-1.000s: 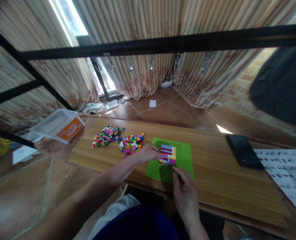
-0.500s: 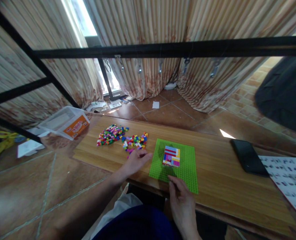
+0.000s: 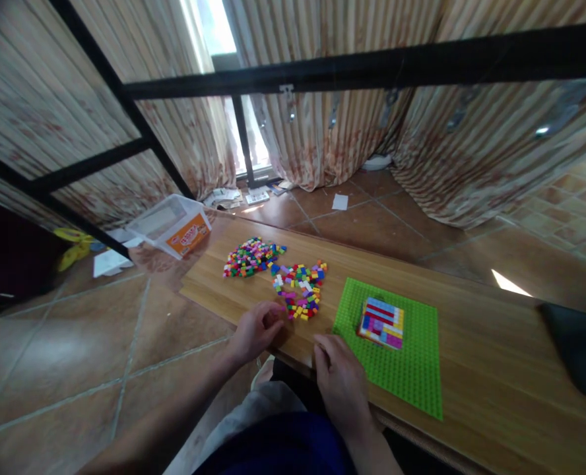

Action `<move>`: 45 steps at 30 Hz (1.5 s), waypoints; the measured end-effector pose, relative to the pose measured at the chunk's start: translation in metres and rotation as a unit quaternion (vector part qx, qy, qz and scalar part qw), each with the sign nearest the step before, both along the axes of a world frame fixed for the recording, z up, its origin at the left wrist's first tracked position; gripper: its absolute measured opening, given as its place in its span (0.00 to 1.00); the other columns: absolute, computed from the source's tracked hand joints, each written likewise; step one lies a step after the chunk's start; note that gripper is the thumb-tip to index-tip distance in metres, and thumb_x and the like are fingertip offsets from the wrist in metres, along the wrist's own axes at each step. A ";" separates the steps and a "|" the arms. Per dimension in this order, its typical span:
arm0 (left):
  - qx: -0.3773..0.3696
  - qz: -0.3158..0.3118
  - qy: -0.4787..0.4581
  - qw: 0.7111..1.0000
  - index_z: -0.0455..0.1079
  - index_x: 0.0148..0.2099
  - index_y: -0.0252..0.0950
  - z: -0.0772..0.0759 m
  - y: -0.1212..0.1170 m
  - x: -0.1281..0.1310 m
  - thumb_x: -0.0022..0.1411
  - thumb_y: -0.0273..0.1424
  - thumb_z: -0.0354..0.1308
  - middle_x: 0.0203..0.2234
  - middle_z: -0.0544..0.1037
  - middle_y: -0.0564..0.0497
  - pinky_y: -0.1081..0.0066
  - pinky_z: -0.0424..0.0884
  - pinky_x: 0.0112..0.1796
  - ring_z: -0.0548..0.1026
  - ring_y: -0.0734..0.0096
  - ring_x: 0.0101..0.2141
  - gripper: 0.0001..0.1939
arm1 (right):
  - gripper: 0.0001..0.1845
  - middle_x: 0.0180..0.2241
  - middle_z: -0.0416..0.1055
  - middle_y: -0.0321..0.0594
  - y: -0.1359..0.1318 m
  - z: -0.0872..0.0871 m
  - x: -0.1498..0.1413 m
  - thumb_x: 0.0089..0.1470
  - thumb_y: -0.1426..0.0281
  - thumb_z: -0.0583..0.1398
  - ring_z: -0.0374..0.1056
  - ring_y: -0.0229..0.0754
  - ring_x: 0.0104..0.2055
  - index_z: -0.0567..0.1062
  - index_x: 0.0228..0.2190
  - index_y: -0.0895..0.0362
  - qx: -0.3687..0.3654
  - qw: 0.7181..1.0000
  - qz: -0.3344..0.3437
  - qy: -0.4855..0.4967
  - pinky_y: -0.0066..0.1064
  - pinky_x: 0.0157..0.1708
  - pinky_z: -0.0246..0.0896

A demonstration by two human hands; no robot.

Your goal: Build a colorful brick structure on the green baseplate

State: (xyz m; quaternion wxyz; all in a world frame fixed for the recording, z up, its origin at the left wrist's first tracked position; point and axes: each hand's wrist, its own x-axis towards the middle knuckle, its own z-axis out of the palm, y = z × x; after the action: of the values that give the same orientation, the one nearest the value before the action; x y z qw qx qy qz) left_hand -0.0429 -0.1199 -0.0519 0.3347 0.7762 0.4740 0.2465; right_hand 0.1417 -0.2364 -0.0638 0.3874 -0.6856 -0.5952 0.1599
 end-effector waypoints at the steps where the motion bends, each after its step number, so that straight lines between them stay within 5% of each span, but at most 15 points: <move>1: 0.004 -0.011 0.011 1.000 0.72 0.42 0.37 0.000 0.000 0.002 0.56 0.24 0.59 0.32 0.74 0.53 0.74 0.66 0.32 0.71 0.74 0.29 0.10 | 0.13 0.40 0.77 0.42 0.007 0.000 -0.001 0.63 0.67 0.53 0.73 0.42 0.43 0.77 0.41 0.55 -0.002 1.000 0.001 -0.015 0.34 0.45 0.66; 8: 0.030 -0.017 0.056 0.998 0.70 0.42 0.39 -0.001 0.003 0.011 0.57 0.25 0.60 0.36 0.77 0.53 0.72 0.69 0.37 0.75 0.70 0.36 0.10 | 0.13 0.38 0.76 0.42 0.046 -0.008 -0.007 0.62 0.69 0.54 0.71 0.43 0.40 0.77 0.43 0.56 -0.008 0.993 -0.015 -0.114 0.34 0.41 0.64; 16: 0.030 -0.024 0.063 0.997 0.70 0.43 0.39 -0.003 0.006 0.011 0.59 0.27 0.60 0.36 0.78 0.52 0.71 0.69 0.38 0.76 0.69 0.38 0.08 | 0.13 0.35 0.73 0.43 0.058 -0.017 -0.016 0.64 0.70 0.52 0.69 0.42 0.38 0.77 0.37 0.56 0.023 0.984 -0.002 -0.176 0.32 0.39 0.61; 23: 0.040 -0.026 0.071 0.996 0.71 0.44 0.40 -0.007 0.007 0.009 0.62 0.30 0.58 0.36 0.78 0.52 0.73 0.68 0.35 0.75 0.71 0.34 0.07 | 0.12 0.38 0.74 0.41 0.025 0.010 -0.005 0.65 0.68 0.53 0.70 0.40 0.40 0.77 0.38 0.54 0.050 0.995 -0.023 -0.085 0.32 0.43 0.64; 29: 0.070 -0.027 0.086 0.993 0.72 0.42 0.40 -0.009 0.007 0.010 0.63 0.29 0.56 0.36 0.78 0.51 0.73 0.66 0.32 0.75 0.71 0.34 0.06 | 0.14 0.39 0.75 0.43 -0.013 0.033 0.058 0.62 0.59 0.57 0.72 0.43 0.40 0.78 0.37 0.54 0.080 0.982 -0.154 -0.073 0.37 0.43 0.67; 34: 0.104 -0.019 0.089 0.990 0.72 0.41 0.40 -0.013 0.006 0.010 0.64 0.31 0.55 0.35 0.77 0.52 0.73 0.66 0.32 0.75 0.72 0.33 0.05 | 0.18 0.38 0.74 0.45 -0.013 0.031 0.090 0.61 0.56 0.56 0.72 0.44 0.39 0.80 0.36 0.55 0.054 0.980 -0.168 -0.096 0.38 0.42 0.67; 45: 0.119 -0.022 0.092 0.988 0.72 0.41 0.40 -0.011 0.005 0.010 0.65 0.31 0.55 0.34 0.77 0.52 0.74 0.66 0.31 0.74 0.73 0.31 0.05 | 0.17 0.39 0.74 0.46 -0.005 0.026 0.088 0.62 0.59 0.56 0.70 0.45 0.42 0.80 0.35 0.56 0.033 0.980 -0.149 -0.129 0.40 0.46 0.66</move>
State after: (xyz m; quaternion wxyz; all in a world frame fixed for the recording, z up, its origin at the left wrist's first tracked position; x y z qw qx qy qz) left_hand -0.0332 -0.1144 -0.0631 0.2007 0.8399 0.4531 0.2216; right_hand 0.2295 -0.2417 -0.0378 0.3491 -0.7686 -0.5360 -0.0096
